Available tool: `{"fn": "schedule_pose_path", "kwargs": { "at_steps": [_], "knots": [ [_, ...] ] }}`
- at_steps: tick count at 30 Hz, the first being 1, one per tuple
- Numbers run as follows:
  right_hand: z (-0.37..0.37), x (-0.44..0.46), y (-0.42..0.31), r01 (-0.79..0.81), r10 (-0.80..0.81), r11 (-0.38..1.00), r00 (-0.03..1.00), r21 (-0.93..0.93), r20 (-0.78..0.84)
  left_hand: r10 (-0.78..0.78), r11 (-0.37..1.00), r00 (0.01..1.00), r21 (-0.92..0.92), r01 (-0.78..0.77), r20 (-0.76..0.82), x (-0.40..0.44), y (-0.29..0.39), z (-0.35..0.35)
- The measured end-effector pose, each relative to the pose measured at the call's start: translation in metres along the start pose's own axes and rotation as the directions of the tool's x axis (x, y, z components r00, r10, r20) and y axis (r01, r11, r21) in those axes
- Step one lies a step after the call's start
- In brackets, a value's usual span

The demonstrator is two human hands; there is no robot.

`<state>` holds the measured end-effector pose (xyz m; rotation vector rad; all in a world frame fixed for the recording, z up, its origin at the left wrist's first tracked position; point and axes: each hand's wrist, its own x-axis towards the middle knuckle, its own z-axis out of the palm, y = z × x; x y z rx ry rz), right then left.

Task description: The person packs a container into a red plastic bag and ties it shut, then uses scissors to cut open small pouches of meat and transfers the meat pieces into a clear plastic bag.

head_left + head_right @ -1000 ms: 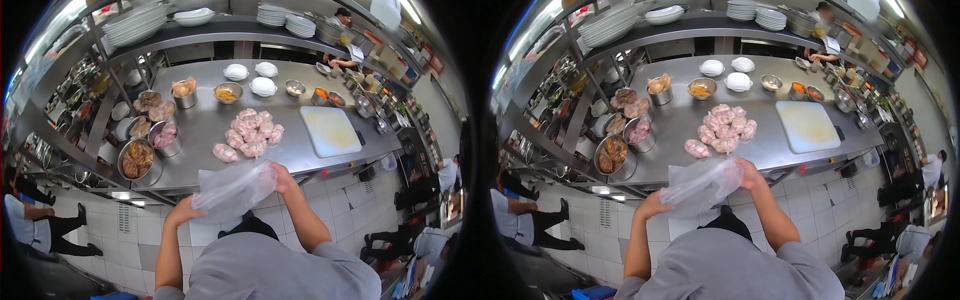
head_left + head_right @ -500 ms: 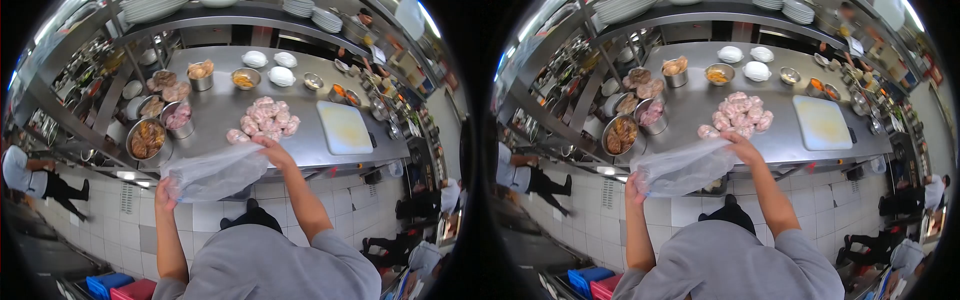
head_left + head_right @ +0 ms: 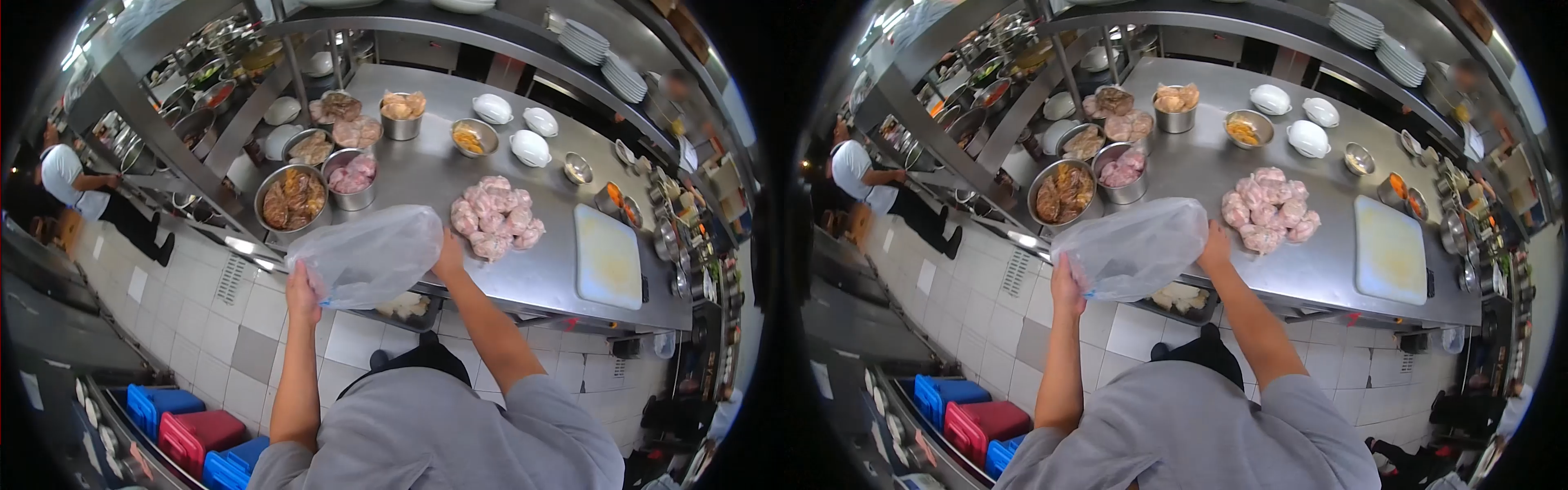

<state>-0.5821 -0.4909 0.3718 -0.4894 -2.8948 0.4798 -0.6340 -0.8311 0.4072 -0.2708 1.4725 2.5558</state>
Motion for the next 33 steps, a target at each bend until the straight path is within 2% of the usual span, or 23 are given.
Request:
{"fn": "schedule_pose_path", "kwargs": {
  "at_steps": [3,4,5,6,7,9,10,12,13,15,18,19,21,22,23,24,25,27,28,29,30,32,33],
  "knots": [
    [0.003,-0.016,0.008,0.053,-0.064,0.988,0.996,0.143,0.07,-0.029,0.999,0.999,0.044,0.031,-0.039,0.001,0.007,0.011],
    [0.004,-0.024,0.019,0.045,-0.072,0.908,0.996,0.415,0.05,-0.068,0.997,0.996,0.042,0.07,-0.05,0.004,0.009,0.015],
    [0.003,-0.033,0.032,0.035,-0.075,0.756,0.997,0.653,0.034,-0.061,0.997,0.996,0.036,0.063,-0.063,0.004,0.012,0.024],
    [-0.012,-0.044,0.042,-0.32,0.083,0.515,0.942,0.795,0.326,-0.045,0.999,0.996,0.001,0.045,-0.073,0.002,0.017,0.037],
    [-0.03,-0.056,0.053,-0.633,0.136,0.191,0.774,0.75,0.619,-0.028,0.999,0.996,-0.034,0.025,-0.083,0.0,0.019,0.047],
    [-0.049,-0.077,0.08,-0.606,-0.035,-0.074,0.795,0.792,0.606,-0.04,0.999,0.994,-0.024,0.038,-0.102,0.003,0.019,0.059],
    [-0.071,-0.073,0.085,-0.609,-0.047,-0.062,0.793,0.791,0.607,-0.06,0.998,0.993,-0.008,0.06,-0.106,0.006,0.018,0.064],
    [-0.134,-0.081,0.083,-0.576,-0.36,0.035,0.755,0.816,0.548,-0.079,0.996,0.996,0.044,0.08,-0.04,0.013,0.01,0.07],
    [-0.15,-0.075,0.079,-0.58,-0.353,0.031,0.756,0.814,0.552,-0.108,0.989,0.993,0.107,0.104,0.04,0.015,0.004,0.076],
    [-0.177,-0.032,0.058,-0.301,-0.512,0.337,0.737,0.892,0.442,-0.162,0.973,0.985,0.177,0.149,0.058,0.019,-0.005,0.108],
    [-0.167,0.032,0.011,-0.053,-0.574,0.617,0.653,0.785,0.494,-0.226,0.944,0.97,0.264,0.195,0.092,0.015,-0.014,0.16],
    [-0.138,0.057,0.01,0.042,-0.581,0.707,0.603,0.706,0.546,-0.253,0.935,0.961,0.285,0.213,0.11,0.013,-0.016,0.174],
    [-0.08,0.097,0.012,0.238,-0.582,0.755,0.674,0.611,0.456,-0.238,0.954,0.965,0.211,0.211,0.109,0.017,-0.027,0.189],
    [-0.06,0.115,0.021,0.242,-0.589,0.748,0.67,0.618,0.451,-0.233,0.967,0.967,0.132,0.219,0.099,0.019,-0.035,0.191],
    [-0.045,0.134,0.03,-0.067,-0.333,0.798,0.779,0.599,0.532,-0.222,0.969,0.971,0.13,0.21,0.089,0.021,-0.041,0.186],
    [-0.038,0.148,0.035,-0.37,-0.058,0.75,0.789,0.549,0.611,-0.291,0.953,0.955,0.109,0.283,0.064,0.022,-0.046,0.174],
    [-0.036,0.153,0.04,-0.36,-0.076,0.754,0.783,0.549,0.618,-0.362,0.93,0.932,0.084,0.358,0.036,0.023,-0.053,0.157],
    [-0.029,0.157,0.049,-0.235,-0.019,0.509,0.959,0.828,0.284,-0.398,0.916,0.913,-0.014,0.401,0.092,0.033,-0.076,0.099],
    [-0.023,0.156,0.053,-0.242,-0.027,0.507,0.955,0.827,0.296,-0.432,0.887,0.885,-0.097,0.452,0.174,0.028,-0.076,0.089],
    [-0.017,0.157,0.056,-0.101,-0.07,0.627,0.98,0.772,0.185,-0.433,0.887,0.886,-0.099,0.452,0.163,0.024,-0.078,0.084],
    [-0.013,0.158,0.059,0.043,-0.129,0.728,0.989,0.685,0.075,-0.328,0.935,0.944,-0.13,0.33,0.036,0.022,-0.08,0.079],
    [0.009,0.164,0.065,0.033,-0.156,0.85,0.969,0.525,0.192,-0.211,0.97,0.972,-0.148,0.195,-0.1,0.009,-0.066,0.096],
    [0.016,0.168,0.066,0.046,-0.156,0.939,0.941,0.341,0.301,0.445,0.79,0.869,0.553,-0.266,-0.217,-0.001,-0.05,0.121]
  ]
}}
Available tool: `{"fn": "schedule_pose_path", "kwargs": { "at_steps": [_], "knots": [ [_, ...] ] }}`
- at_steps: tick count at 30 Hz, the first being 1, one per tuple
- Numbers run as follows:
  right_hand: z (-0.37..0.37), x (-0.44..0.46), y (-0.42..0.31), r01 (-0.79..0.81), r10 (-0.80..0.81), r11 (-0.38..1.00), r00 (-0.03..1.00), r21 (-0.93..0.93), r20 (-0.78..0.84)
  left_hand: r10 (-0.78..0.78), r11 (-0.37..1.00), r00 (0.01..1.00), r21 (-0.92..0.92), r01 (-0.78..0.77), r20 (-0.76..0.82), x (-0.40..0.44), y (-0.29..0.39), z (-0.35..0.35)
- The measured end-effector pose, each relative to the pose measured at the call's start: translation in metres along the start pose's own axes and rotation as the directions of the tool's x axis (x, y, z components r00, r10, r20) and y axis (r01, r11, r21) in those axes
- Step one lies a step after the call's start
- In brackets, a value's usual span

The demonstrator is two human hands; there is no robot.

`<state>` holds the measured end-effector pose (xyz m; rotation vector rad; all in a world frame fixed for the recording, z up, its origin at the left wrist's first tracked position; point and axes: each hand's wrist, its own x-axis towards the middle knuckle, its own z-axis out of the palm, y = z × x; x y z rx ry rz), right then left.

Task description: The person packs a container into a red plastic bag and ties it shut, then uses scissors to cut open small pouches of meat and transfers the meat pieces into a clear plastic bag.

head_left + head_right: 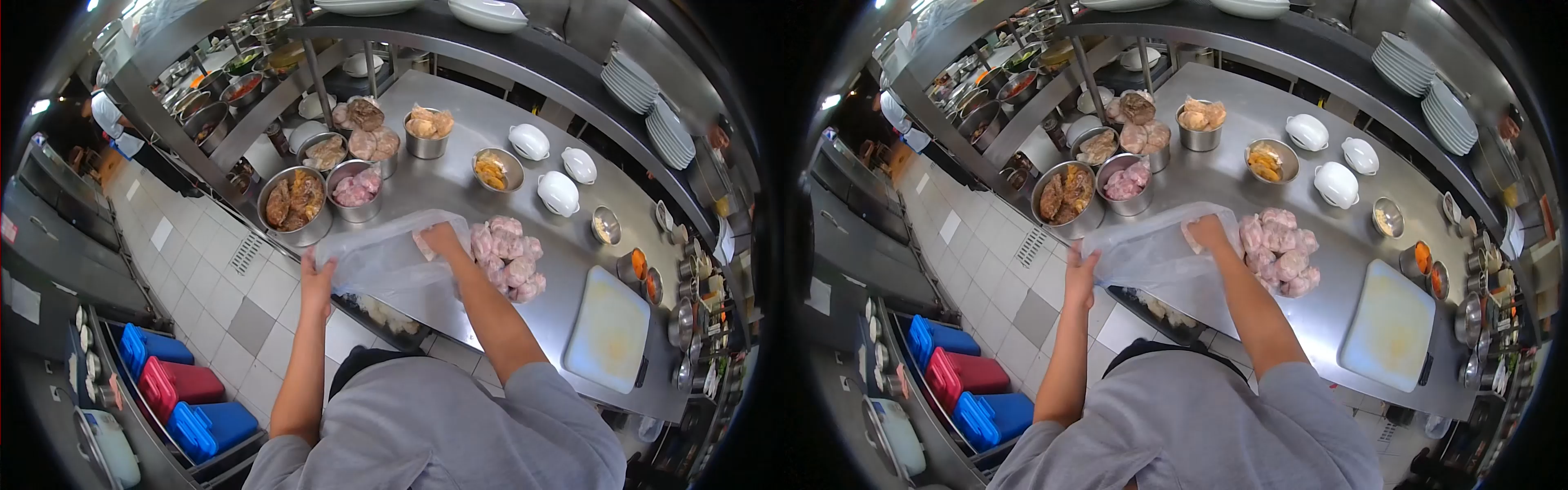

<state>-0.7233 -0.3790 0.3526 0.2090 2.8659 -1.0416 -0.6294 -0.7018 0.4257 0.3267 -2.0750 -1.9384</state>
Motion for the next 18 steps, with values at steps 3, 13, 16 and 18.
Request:
{"fn": "schedule_pose_path", "kwargs": {
  "at_steps": [3,13,16,18],
  "knots": [
    [-0.003,-0.01,-0.02,0.011,-0.008,0.997,0.999,0.079,-0.038,0.685,0.598,0.717,0.464,-0.653,0.127,-0.01,0.084,0.023],
    [-0.018,-0.005,-0.015,-0.241,0.198,0.903,0.968,0.356,0.152,-0.048,0.42,0.614,0.573,-0.703,0.788,0.018,-0.028,0.108],
    [-0.006,-0.003,-0.01,0.097,-0.009,0.909,0.977,0.405,-0.213,-0.277,0.336,0.504,0.574,-0.747,0.818,0.025,-0.025,0.097],
    [0.001,-0.004,-0.013,-0.012,0.004,0.999,0.981,-0.04,-0.193,-0.318,0.28,0.444,0.53,-0.8,0.838,0.033,-0.023,0.099]
  ]
}}
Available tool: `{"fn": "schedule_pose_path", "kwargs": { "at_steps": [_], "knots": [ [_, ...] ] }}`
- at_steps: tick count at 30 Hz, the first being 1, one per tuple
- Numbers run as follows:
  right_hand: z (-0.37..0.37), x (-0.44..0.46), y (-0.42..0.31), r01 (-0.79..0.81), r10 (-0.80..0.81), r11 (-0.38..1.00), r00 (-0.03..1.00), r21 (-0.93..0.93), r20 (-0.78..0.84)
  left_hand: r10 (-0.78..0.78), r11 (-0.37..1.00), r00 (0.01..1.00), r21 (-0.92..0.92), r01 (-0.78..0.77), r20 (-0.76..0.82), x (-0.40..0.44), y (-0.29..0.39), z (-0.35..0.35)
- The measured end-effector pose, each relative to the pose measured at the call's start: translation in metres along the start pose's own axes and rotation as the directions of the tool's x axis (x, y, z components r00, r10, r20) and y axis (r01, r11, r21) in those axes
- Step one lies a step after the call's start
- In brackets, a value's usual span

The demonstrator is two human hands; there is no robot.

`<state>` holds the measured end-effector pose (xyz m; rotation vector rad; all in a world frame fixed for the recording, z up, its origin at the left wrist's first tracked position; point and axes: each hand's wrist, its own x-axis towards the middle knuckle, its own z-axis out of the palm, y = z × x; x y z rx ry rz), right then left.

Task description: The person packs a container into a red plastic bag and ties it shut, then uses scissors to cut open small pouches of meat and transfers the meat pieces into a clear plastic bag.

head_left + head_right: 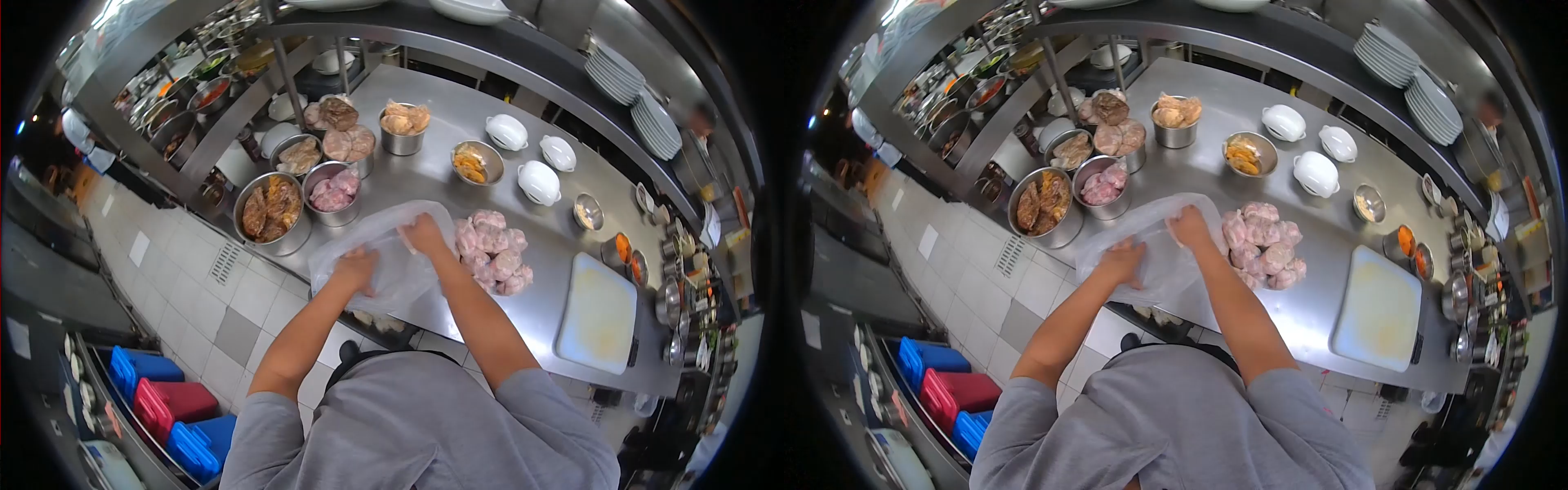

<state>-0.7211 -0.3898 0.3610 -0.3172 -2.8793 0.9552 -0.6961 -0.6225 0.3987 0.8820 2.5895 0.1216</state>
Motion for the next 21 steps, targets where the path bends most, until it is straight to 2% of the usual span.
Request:
{"fn": "schedule_pose_path", "kwargs": {
  "at_steps": [2,4,5,6,7,8,9,10,11,12,13,14,15,16,17,18,19,20,21],
  "knots": [
    [0.014,-0.009,0.001,0.019,-0.02,1.0,1.0,-0.024,-0.021,-0.047,0.995,0.994,0.09,0.038,0.103,0.002,0.004,-0.016],
    [0.019,-0.016,0.002,0.044,-0.045,0.997,0.999,-0.058,-0.028,-0.065,0.997,0.988,0.06,0.057,0.137,0.002,0.006,-0.033],
    [0.011,-0.02,-0.004,0.155,-0.155,0.986,0.988,-0.058,-0.006,-0.101,0.995,0.981,0.028,0.098,0.165,0.002,0.005,-0.034],
    [0.0,-0.024,-0.009,0.263,-0.263,0.963,0.965,-0.056,0.014,-0.083,0.996,0.982,0.024,0.081,0.171,0.001,0.002,-0.034],
    [-0.028,-0.035,-0.017,0.249,-0.249,0.966,0.969,-0.067,0.01,0.028,0.994,0.996,-0.105,-0.02,0.079,0.001,-0.003,-0.033],
    [-0.072,-0.053,-0.03,0.149,-0.169,0.975,0.979,0.165,0.115,0.128,0.966,0.991,-0.224,-0.13,-0.025,0.001,-0.007,-0.032],
    [-0.11,-0.07,-0.035,0.019,-0.113,0.925,0.967,0.378,0.229,0.145,0.963,0.989,-0.228,-0.147,-0.023,-0.007,-0.006,-0.039],
    [-0.137,-0.085,-0.031,-0.037,-0.038,0.947,0.973,0.32,0.226,0.203,0.81,0.972,-0.536,-0.237,-0.122,-0.023,-0.004,-0.054],
    [-0.157,-0.101,-0.021,-0.094,0.035,0.96,0.975,0.262,0.218,0.219,0.555,0.948,-0.77,-0.315,-0.23,-0.034,-0.006,-0.061],
    [-0.157,-0.112,0.009,-0.043,0.024,0.996,0.972,0.078,0.232,0.232,0.552,0.945,-0.769,-0.322,-0.23,-0.038,-0.014,-0.057],
    [-0.143,-0.123,0.037,0.012,0.015,0.994,0.968,-0.106,0.249,0.092,0.686,0.887,-0.617,-0.386,-0.453,-0.044,-0.026,-0.052],
    [-0.126,-0.14,0.043,0.006,0.02,0.994,0.97,-0.106,0.241,-0.01,0.809,0.748,-0.445,-0.383,-0.663,-0.049,-0.033,-0.048],
    [-0.109,-0.162,0.047,0.093,-0.06,0.961,0.99,-0.261,0.131,-0.004,0.809,0.748,-0.441,-0.388,-0.664,-0.056,-0.035,-0.047],
    [-0.096,-0.181,0.047,0.16,-0.158,0.894,0.987,-0.419,0.039,-0.102,0.881,0.794,-0.425,-0.207,-0.599,-0.065,-0.035,-0.046],
    [-0.085,-0.191,0.041,0.072,-0.071,0.889,0.997,-0.452,0.019,-0.212,0.92,0.817,-0.391,-0.018,-0.536,-0.073,-0.036,-0.043],
    [-0.079,-0.197,0.037,0.04,-0.067,0.898,0.997,-0.439,-0.046,-0.215,0.92,0.814,-0.392,-0.017,-0.54,-0.078,-0.034,-0.037],
    [-0.075,-0.196,0.035,0.011,-0.064,0.906,0.992,-0.422,-0.111,-0.27,0.931,0.83,-0.351,0.097,-0.488,-0.081,-0.032,-0.029],
    [-0.072,-0.192,0.037,0.016,-0.069,0.907,0.991,-0.42,-0.113,-0.328,0.931,0.837,-0.299,0.209,-0.437,-0.082,-0.035,-0.02],
    [-0.072,-0.19,0.04,-0.019,-0.026,0.921,0.993,-0.389,-0.112,-0.328,0.932,0.836,-0.294,0.211,-0.44,-0.083,-0.042,-0.009]
  ]
}}
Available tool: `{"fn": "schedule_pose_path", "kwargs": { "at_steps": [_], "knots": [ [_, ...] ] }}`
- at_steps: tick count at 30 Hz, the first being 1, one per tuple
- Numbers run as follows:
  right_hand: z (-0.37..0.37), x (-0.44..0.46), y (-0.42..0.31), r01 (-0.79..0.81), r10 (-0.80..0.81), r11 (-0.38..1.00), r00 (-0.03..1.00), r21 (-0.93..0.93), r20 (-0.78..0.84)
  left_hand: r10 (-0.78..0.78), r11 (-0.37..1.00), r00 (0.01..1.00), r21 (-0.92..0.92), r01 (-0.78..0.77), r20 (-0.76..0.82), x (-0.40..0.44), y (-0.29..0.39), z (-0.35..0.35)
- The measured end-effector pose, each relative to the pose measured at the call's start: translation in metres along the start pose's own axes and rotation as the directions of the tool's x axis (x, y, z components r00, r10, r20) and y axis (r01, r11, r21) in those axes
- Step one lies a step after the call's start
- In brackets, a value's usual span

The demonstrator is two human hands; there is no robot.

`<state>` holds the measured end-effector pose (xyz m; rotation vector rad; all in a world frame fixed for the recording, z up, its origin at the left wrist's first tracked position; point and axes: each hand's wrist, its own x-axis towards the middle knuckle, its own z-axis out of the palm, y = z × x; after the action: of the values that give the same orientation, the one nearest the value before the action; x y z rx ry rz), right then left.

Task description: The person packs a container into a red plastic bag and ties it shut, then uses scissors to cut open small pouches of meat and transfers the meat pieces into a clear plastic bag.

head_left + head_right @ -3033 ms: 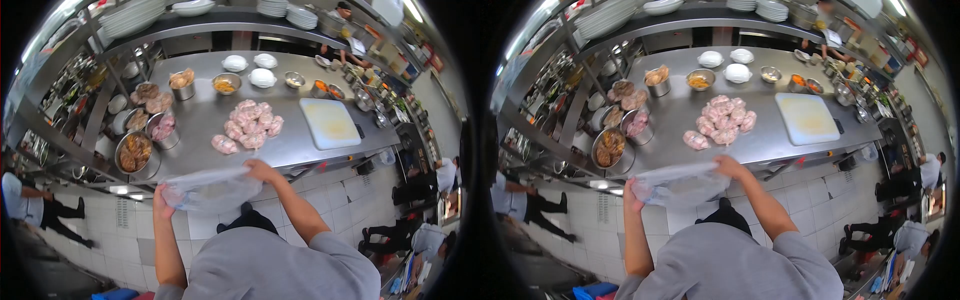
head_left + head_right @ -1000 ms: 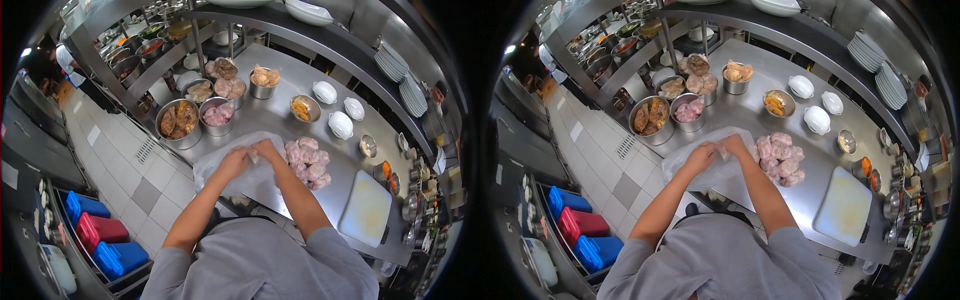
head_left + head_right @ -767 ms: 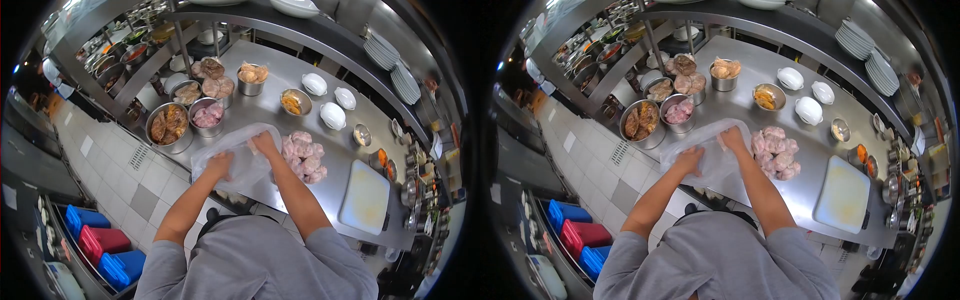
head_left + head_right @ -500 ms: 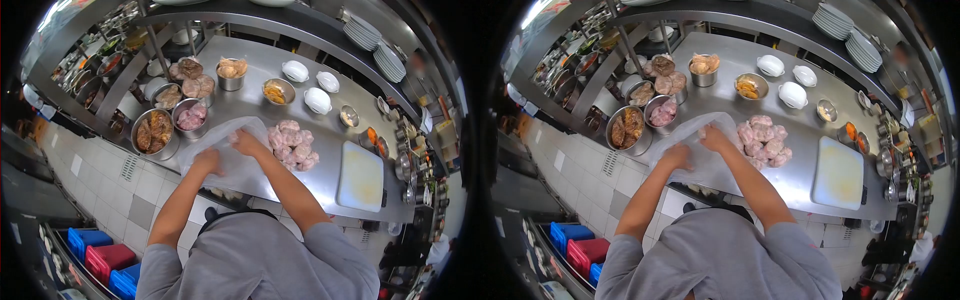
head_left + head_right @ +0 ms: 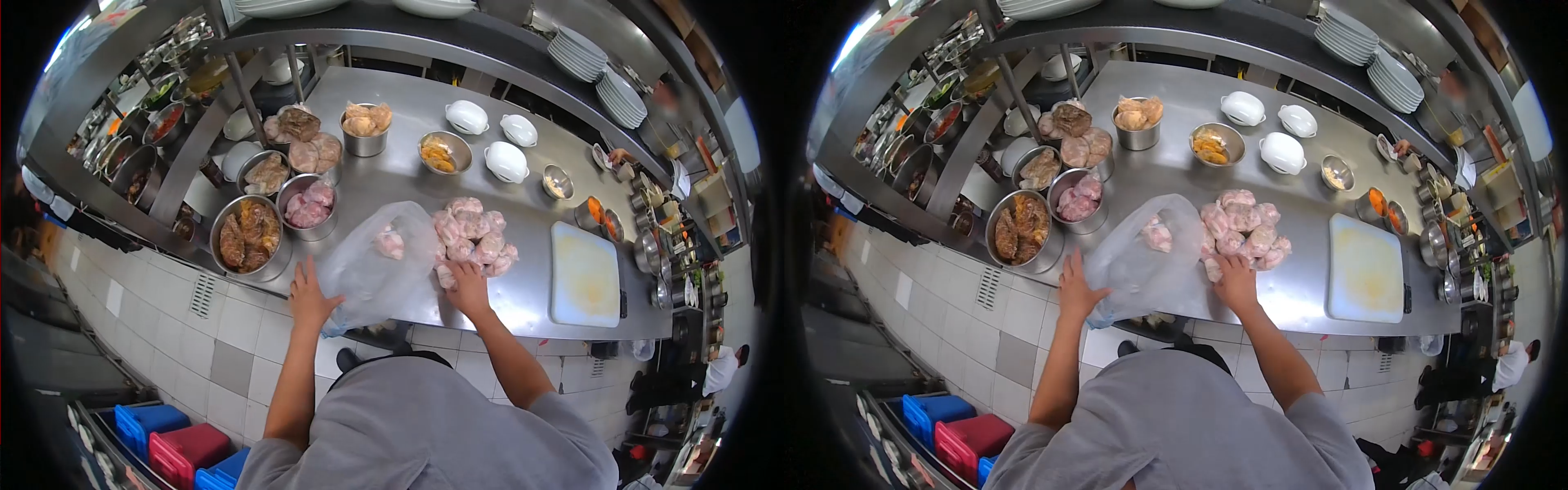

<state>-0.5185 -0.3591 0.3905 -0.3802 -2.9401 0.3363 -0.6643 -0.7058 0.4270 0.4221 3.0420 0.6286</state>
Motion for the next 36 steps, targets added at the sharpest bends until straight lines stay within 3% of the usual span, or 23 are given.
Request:
{"fn": "schedule_pose_path", "kwargs": {
  "at_steps": [2,3,4,5,6,7,8,10,13,15,16,17,18,22,24,25,27,28,30,31,33,34,36],
  "knots": [
    [-0.001,-0.002,0.004,-0.043,0.042,0.999,0.999,0.028,0.015,-0.073,0.967,0.997,-0.245,0.067,-0.014,0.004,-0.025,0.026],
    [-0.004,-0.005,0.005,-0.145,0.128,0.931,0.989,0.335,0.072,-0.072,0.967,0.997,-0.248,0.065,-0.017,0.014,-0.044,0.043],
    [-0.005,-0.007,0.004,-0.242,0.186,0.763,0.97,0.599,0.155,-0.086,0.896,0.994,-0.43,0.107,0.07,0.024,-0.067,0.062],
    [-0.014,-0.008,-0.004,-0.237,0.178,0.768,0.971,0.595,0.157,-0.086,0.789,0.984,-0.593,0.162,0.156,0.027,-0.074,0.061],
    [-0.023,-0.009,-0.011,-0.405,0.191,0.455,0.914,0.793,0.358,-0.093,0.785,0.984,-0.597,0.166,0.15,0.028,-0.077,0.063],
    [-0.033,-0.007,-0.022,-0.55,0.12,0.073,0.833,0.832,0.54,-0.079,0.559,0.987,-0.813,0.161,0.141,0.03,-0.068,0.05],
    [-0.038,-0.004,-0.037,-0.55,0.117,0.073,0.833,0.832,0.54,-0.063,0.282,0.99,-0.949,0.143,0.13,0.033,-0.061,0.044],
    [-0.037,0.009,-0.072,-0.491,0.067,-0.145,0.861,0.859,0.504,-0.054,0.254,0.985,-0.952,0.172,0.163,0.04,-0.046,0.039],
    [-0.013,0.057,-0.127,-0.513,0.033,-0.254,0.843,0.82,0.537,-0.056,0.154,0.953,-0.94,0.304,0.299,0.031,0.003,0.031],
    [0.066,0.097,-0.16,-0.409,0.078,0.004,0.91,0.912,0.408,-0.077,0.093,0.911,-0.907,0.411,0.406,0.015,0.028,0.052],
    [0.09,0.097,-0.158,-0.407,0.075,-0.005,0.911,0.913,0.407,-0.156,-0.18,0.871,-0.881,0.439,0.466,0.014,0.027,0.091],
    [0.109,0.096,-0.158,-0.336,0.157,0.124,0.936,0.934,0.315,-0.21,-0.443,0.819,-0.799,0.407,0.534,0.017,0.023,0.112],
    [0.116,0.1,-0.158,-0.265,0.223,0.263,0.952,0.928,0.208,-0.21,-0.442,0.824,-0.803,0.4,0.526,0.026,0.021,0.113],
    [0.101,0.086,-0.144,-0.228,0.237,0.142,0.953,0.963,0.19,-0.163,-0.375,0.86,-0.837,0.399,0.483,0.045,0.023,0.086],
    [0.105,0.076,-0.139,0.189,-0.003,0.751,0.959,0.633,-0.284,-0.116,-0.302,0.875,-0.856,0.42,0.471,0.05,0.028,0.072],
    [0.1,0.077,-0.14,0.185,0.006,0.754,0.957,0.631,-0.289,-0.11,-0.218,0.871,-0.866,0.449,0.479,0.048,0.029,0.073],
    [0.086,0.076,-0.156,0.33,-0.228,0.851,0.933,0.41,-0.278,-0.097,-0.121,0.865,-0.869,0.48,0.492,0.039,0.033,0.069],
    [0.082,0.08,-0.16,0.32,-0.215,0.852,0.935,0.413,-0.282,-0.061,-0.064,0.874,-0.876,0.479,0.482,0.032,0.036,0.059],
    [0.073,0.099,-0.16,0.403,-0.42,0.884,0.907,0.237,0.022,-0.01,0.005,0.875,-0.875,0.484,0.484,0.019,0.033,0.049],
    [0.075,0.109,-0.159,0.388,-0.403,0.892,0.915,0.234,0.02,0.051,-0.095,0.852,-0.847,0.524,0.521,0.017,0.023,0.046],
    [0.078,0.127,-0.152,0.266,-0.262,0.962,0.963,-0.069,0.054,0.127,-0.189,0.823,-0.801,0.567,0.553,0.019,0.024,0.028],
    [0.073,0.127,-0.145,0.261,-0.257,0.963,0.965,-0.072,0.053,0.139,-0.2,0.837,-0.813,0.547,0.529,0.018,0.032,0.003],
    [0.053,0.124,-0.139,0.346,-0.316,0.929,0.927,0.132,-0.202,0.142,-0.215,0.853,-0.825,0.522,0.503,0.02,0.041,-0.024]
  ]
}}
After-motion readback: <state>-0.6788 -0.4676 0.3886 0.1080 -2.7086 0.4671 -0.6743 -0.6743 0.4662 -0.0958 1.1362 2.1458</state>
